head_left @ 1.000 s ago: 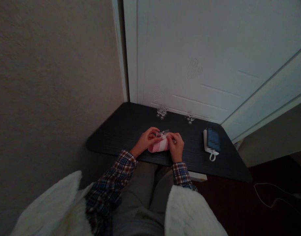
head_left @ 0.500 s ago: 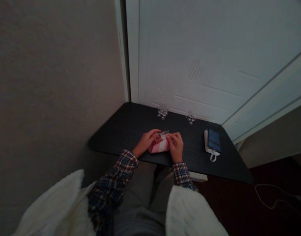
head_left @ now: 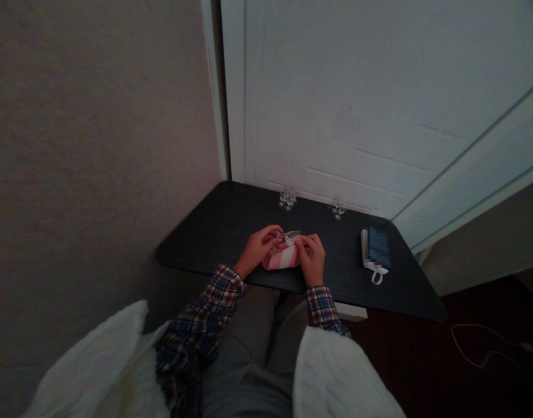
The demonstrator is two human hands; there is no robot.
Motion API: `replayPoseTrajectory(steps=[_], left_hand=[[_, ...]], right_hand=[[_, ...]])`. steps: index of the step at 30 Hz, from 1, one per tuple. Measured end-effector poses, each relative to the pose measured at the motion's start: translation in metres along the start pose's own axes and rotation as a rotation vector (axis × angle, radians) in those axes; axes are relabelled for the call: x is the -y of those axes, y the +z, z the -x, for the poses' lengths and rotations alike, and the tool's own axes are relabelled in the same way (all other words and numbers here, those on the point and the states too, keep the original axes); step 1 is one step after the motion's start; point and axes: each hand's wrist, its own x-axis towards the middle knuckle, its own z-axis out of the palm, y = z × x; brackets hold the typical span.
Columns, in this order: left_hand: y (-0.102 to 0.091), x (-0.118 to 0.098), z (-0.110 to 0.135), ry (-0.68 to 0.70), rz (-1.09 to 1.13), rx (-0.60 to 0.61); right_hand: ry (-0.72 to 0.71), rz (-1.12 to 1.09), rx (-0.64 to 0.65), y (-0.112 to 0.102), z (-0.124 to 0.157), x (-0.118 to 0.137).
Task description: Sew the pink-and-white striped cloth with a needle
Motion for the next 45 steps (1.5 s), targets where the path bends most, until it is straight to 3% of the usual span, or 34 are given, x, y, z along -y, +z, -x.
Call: replayPoseTrajectory(steps=[7, 23, 32, 45], left_hand=[[-0.003, 0.0012, -0.0023, -0.012, -0.122, -0.047], [0.0019, 0.0019, -0.001, 0.014, -0.177, -0.014], [0.002, 0.0016, -0.0015, -0.058, -0.093, 0.049], [0.0029, 0.0013, 0.0006, -0.018, -0.028, 0.048]], right_hand=[[-0.011, 0.016, 0.017, -0.0002, -0.0003, 0.0011], [0.007, 0.063, -0.01, -0.0025, -0.0007, 0.0055], [-0.013, 0.038, 0.002, -0.0032, -0.0003, 0.0088], [-0.019, 0.051, -0.019, -0.0012, 0.0, 0.0075]])
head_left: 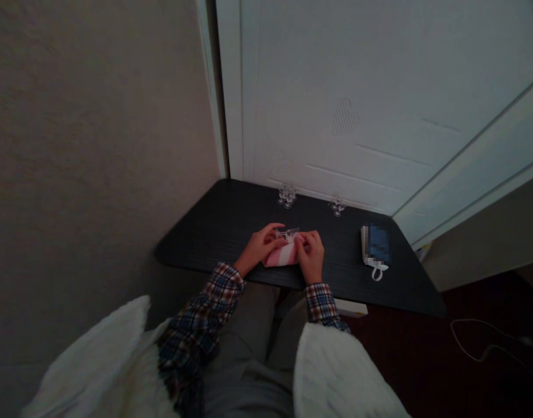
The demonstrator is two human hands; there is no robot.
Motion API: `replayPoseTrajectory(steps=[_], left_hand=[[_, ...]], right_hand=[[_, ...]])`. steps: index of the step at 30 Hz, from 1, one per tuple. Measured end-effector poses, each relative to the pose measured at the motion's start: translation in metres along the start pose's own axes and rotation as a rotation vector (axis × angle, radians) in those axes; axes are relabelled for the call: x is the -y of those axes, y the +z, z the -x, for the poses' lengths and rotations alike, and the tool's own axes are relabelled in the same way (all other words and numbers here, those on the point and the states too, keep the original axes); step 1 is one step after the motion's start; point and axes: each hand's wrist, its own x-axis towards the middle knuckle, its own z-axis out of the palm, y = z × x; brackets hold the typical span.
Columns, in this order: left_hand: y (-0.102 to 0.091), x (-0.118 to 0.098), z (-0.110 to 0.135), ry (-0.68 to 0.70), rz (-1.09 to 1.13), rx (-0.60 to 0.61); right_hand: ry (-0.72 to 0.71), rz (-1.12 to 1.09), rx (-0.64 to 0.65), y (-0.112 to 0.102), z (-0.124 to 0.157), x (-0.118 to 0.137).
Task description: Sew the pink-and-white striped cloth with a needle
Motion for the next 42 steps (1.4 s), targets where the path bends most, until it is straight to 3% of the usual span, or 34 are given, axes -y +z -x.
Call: replayPoseTrajectory(steps=[13, 20, 34, 42], left_hand=[[-0.0043, -0.0009, -0.002, -0.026, -0.042, -0.016], [-0.004, -0.0013, -0.0017, -0.026, -0.022, -0.022], [-0.0029, -0.0001, 0.0005, 0.001, -0.014, -0.059], [-0.0047, 0.0018, 0.0, -0.002, -0.077, -0.082]], right_hand=[[0.025, -0.054, 0.043, 0.0017, 0.0, -0.0001], [0.134, -0.147, 0.019, 0.0072, 0.0024, -0.0065], [0.02, -0.086, 0.007, 0.0032, 0.0005, -0.0002], [0.03, -0.078, 0.013, 0.0033, 0.0006, -0.0011]])
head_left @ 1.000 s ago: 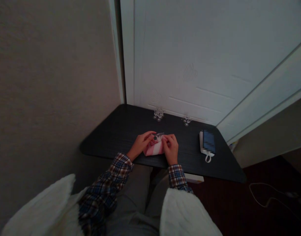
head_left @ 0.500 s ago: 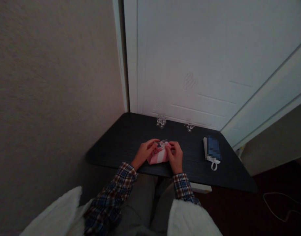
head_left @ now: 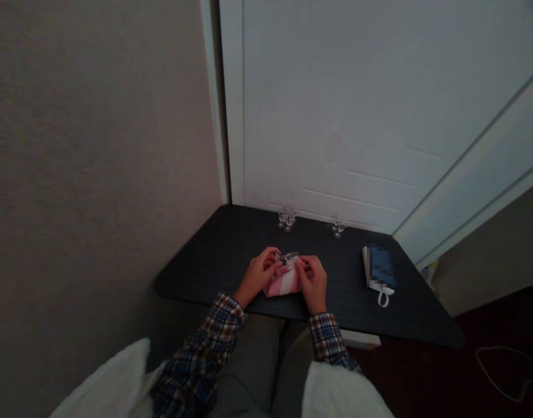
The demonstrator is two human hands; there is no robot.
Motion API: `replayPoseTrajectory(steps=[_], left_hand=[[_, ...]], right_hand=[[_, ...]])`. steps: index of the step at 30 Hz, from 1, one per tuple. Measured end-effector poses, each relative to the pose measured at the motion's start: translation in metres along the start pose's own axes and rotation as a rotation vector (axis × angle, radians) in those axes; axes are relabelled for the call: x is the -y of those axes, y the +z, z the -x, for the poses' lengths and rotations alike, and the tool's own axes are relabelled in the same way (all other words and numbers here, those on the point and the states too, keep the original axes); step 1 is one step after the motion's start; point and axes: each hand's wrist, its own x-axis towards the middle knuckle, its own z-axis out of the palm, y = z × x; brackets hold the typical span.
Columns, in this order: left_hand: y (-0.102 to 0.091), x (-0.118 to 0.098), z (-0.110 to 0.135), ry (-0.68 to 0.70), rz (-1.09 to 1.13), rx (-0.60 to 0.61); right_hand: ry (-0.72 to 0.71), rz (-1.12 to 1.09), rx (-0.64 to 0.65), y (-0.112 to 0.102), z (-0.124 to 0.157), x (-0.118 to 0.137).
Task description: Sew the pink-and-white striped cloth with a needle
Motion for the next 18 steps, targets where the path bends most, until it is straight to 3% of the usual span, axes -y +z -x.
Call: replayPoseTrajectory(steps=[18], left_hand=[[-0.001, 0.0066, -0.0019, -0.015, -0.18, -0.015]], right_hand=[[-0.026, 0.019, 0.017, 0.0009, 0.0001, -0.0006]])
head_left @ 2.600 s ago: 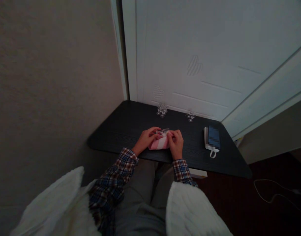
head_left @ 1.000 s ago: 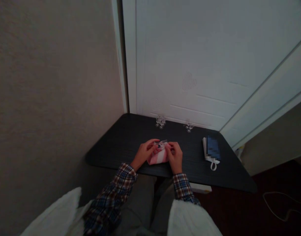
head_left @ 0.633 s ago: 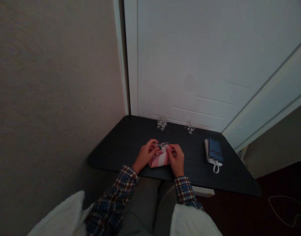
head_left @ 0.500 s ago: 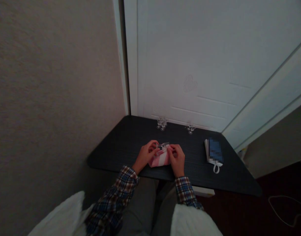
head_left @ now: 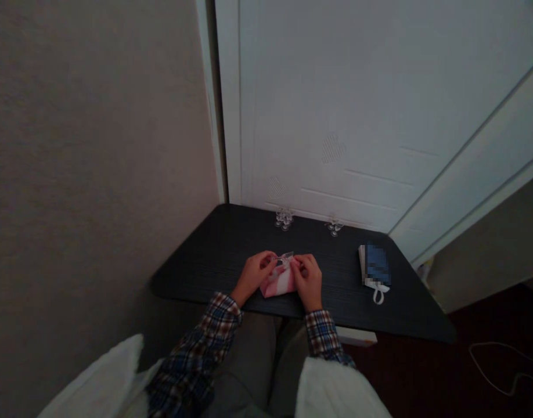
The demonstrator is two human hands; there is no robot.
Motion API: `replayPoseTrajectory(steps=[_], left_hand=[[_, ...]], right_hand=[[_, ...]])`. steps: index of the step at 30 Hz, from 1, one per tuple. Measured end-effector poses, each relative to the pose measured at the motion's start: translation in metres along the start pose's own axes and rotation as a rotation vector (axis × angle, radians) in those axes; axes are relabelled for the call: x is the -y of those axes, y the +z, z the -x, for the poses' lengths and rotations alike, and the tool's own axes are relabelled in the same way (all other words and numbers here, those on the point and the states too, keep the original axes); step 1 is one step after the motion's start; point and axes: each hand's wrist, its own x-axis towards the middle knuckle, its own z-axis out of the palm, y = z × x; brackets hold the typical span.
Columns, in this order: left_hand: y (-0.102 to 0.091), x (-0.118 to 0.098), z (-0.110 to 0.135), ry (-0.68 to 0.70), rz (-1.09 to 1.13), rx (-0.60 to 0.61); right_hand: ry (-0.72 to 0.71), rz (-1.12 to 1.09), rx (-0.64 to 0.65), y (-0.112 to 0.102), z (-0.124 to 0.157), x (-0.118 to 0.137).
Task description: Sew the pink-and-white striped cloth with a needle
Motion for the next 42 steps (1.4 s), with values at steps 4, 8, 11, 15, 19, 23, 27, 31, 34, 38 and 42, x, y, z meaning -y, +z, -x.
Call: replayPoseTrajectory(steps=[4, 8, 11, 15, 19, 23, 27, 31, 34, 38, 42], left_hand=[[0.0, 0.001, 0.0, -0.005, 0.016, -0.003], [0.0, 0.002, 0.0, -0.008, 0.011, -0.004], [0.0, 0.003, -0.001, -0.006, -0.014, 0.015], [0.0, 0.003, -0.001, -0.001, -0.047, 0.008], [0.0, 0.001, 0.0, 0.018, -0.056, 0.003], [-0.002, -0.003, 0.0, 0.029, -0.053, -0.002], [-0.003, -0.006, 0.001, 0.047, -0.023, 0.008], [-0.001, -0.007, 0.002, 0.069, 0.021, 0.034], [0.0, -0.007, 0.002, 0.082, -0.003, 0.028], [-0.001, -0.01, 0.002, 0.074, -0.048, 0.008], [-0.001, -0.015, 0.002, 0.072, -0.052, -0.003]], right_hand=[[-0.007, 0.002, 0.009, -0.001, 0.0, 0.0], [-0.018, 0.003, 0.02, -0.001, 0.0, 0.001], [-0.024, 0.006, 0.032, -0.001, 0.001, 0.001], [-0.029, 0.02, 0.043, -0.001, 0.001, 0.0], [-0.031, 0.028, 0.051, -0.001, 0.001, 0.0], [-0.017, 0.032, 0.032, -0.002, 0.001, 0.0], [-0.01, 0.03, 0.011, -0.003, 0.0, 0.0], [-0.006, 0.026, 0.01, -0.003, 0.0, 0.001], [-0.01, 0.026, 0.01, -0.003, 0.0, 0.001], [-0.006, 0.028, -0.002, -0.002, 0.0, 0.0], [-0.007, 0.036, 0.008, -0.002, 0.0, 0.002]])
